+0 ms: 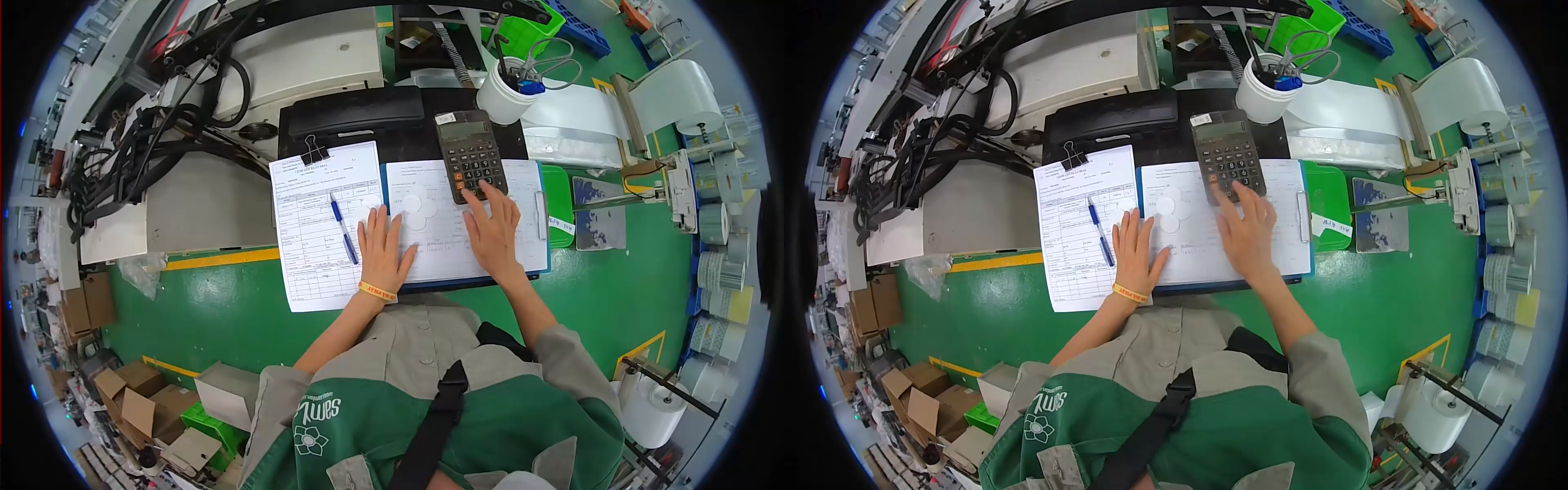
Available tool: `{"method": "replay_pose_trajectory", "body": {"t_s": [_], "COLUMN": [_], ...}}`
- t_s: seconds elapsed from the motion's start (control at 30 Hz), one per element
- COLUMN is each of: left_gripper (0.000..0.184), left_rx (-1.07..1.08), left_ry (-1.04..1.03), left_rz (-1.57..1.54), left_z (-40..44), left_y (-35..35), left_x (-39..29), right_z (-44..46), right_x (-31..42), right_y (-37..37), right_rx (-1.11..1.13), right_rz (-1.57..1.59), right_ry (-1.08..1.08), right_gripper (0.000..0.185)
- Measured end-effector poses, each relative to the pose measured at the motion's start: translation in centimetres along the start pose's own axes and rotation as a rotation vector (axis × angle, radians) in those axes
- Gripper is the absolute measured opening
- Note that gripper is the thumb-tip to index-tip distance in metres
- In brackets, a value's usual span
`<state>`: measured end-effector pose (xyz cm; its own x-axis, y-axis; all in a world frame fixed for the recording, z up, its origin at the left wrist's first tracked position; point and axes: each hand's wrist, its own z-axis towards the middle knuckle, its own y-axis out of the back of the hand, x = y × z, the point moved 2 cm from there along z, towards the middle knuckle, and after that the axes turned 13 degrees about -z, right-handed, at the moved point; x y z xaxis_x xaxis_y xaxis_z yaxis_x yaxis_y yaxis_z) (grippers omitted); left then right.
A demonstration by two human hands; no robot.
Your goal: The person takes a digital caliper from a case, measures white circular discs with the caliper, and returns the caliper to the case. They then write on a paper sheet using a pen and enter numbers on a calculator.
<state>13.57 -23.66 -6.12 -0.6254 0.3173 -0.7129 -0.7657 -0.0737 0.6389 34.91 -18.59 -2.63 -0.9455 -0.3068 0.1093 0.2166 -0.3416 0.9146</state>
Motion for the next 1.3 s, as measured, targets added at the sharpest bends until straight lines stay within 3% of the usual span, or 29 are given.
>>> {"method": "replay_pose_trajectory", "body": {"t_s": [0.17, 0.27, 0.3, 0.4, 0.43, 0.53, 0.63, 0.8, 0.93, 1.03, 1.07, 1.2, 1.3], "left_gripper": [0.06, 0.059, 0.058, 0.057, 0.056, 0.06, 0.064, 0.061, 0.058, 0.056, 0.056, 0.053, 0.051], "left_rx": [-0.002, -0.091, -0.135, -0.254, -0.277, -0.378, -0.525, -0.69, -0.777, -0.842, -0.861, -0.899, -0.936], "left_ry": [-0.005, -0.014, -0.014, 0.001, -0.063, -0.381, -0.843, -1.198, -1.221, -1.279, -1.297, -1.286, -1.259], "left_rz": [-0.017, -0.044, -0.052, -0.175, -0.263, -0.386, -0.396, -0.271, -0.239, -0.242, -0.252, -0.233, -0.213], "left_z": [0.0, 0.9, 1.7, 4.9, 6.2, 9.1, 10.0, 8.8, 8.1, 7.0, 6.7, 6.7, 7.0], "left_y": [0.1, 1.9, 3.1, 8.6, 11.4, 19.8, 25.0, 29.1, 30.0, 30.5, 30.4, 30.2, 30.3], "left_x": [-0.4, -0.7, -1.0, -3.1, -5.1, -11.7, -17.6, -21.2, -21.3, -20.8, -20.5, -20.0, -20.1], "right_z": [1.0, 1.5, 1.4, 1.7, 1.5, 1.5, 1.8, 1.5, 0.9, -0.1, 0.0, 0.4, 0.2], "right_x": [-0.3, -1.1, -1.7, -1.9, -2.1, -1.3, -0.7, 0.8, 0.9, -1.0, -1.2, -0.8, -0.5], "right_y": [-1.2, -0.7, -1.0, -1.0, -1.9, -2.4, -2.5, -1.7, -1.5, -2.8, -2.0, -1.1, -0.8], "right_rx": [0.009, -0.056, -0.023, -0.024, 0.029, 0.081, 0.054, -0.014, 0.01, -0.091, -0.025, -0.067, -0.019], "right_rz": [-0.051, 0.05, 0.081, 0.037, 0.023, -0.017, 0.015, -0.072, -0.008, 0.093, 0.15, 0.098, 0.133], "right_ry": [0.055, -0.056, -0.113, -0.216, -0.235, -0.248, -0.332, -0.357, -0.372, -0.27, -0.284, -0.152, -0.172], "right_gripper": [0.039, 0.04, 0.055, 0.078, 0.097, 0.104, 0.107, 0.105, 0.101, 0.077, 0.064, 0.043, 0.045]}}
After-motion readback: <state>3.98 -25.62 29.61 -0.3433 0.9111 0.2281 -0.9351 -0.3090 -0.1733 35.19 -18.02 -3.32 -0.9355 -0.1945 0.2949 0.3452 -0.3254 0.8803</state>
